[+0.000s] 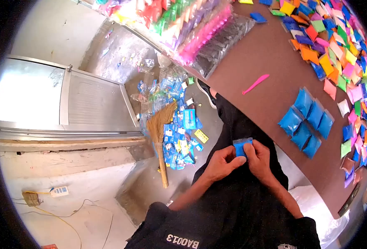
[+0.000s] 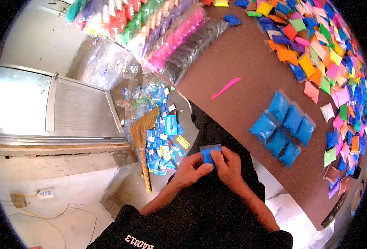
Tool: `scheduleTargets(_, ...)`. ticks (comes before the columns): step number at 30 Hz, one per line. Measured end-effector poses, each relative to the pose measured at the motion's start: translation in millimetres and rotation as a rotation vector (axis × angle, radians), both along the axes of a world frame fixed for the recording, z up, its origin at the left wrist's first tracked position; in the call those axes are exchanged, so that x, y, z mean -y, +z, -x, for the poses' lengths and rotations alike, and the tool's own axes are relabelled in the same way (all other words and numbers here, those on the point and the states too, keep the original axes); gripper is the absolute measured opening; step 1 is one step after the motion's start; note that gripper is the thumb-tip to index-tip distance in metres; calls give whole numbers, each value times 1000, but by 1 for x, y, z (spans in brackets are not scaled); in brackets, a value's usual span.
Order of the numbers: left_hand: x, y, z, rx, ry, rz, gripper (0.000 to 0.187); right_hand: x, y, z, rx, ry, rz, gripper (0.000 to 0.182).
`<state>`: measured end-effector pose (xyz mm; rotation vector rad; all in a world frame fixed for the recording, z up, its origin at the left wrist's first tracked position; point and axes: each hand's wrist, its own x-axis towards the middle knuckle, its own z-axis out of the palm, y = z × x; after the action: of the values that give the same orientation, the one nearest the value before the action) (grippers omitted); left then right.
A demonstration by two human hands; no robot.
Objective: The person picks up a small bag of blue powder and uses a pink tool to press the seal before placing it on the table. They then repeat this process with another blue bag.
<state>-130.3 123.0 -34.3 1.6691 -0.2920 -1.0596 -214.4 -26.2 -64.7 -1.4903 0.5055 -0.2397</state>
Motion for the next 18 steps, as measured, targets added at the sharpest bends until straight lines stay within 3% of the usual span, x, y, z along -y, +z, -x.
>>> scheduleTargets(5, 3, 24, -3, 192, 4, 9, 25, 5, 27, 2, 73, -52, 67, 25)
scheduleTargets(7, 11, 28, -1, 346, 18, 93, 19, 17, 43, 4, 216, -5, 241, 21)
scheduleTargets(11, 49, 82, -6, 429, -89, 193, 21, 45, 71, 13, 295, -26, 391, 18)
scheduleTargets(13, 66, 84, -9, 572, -204, 194, 18, 56, 84, 20, 360, -137, 312, 20)
scheduleTargets(14, 76, 87, -8, 571, -230, 228, 18, 63, 90, 25, 352, -173, 331, 20)
scheduleTargets(16, 100, 98, -5, 329, -174, 340, 18, 78, 107, 35, 325, -217, 407, 21)
scheduleTargets(18, 119, 107, -2, 318, -198, 366, 18, 94, 115, 45, 295, -239, 477, 23)
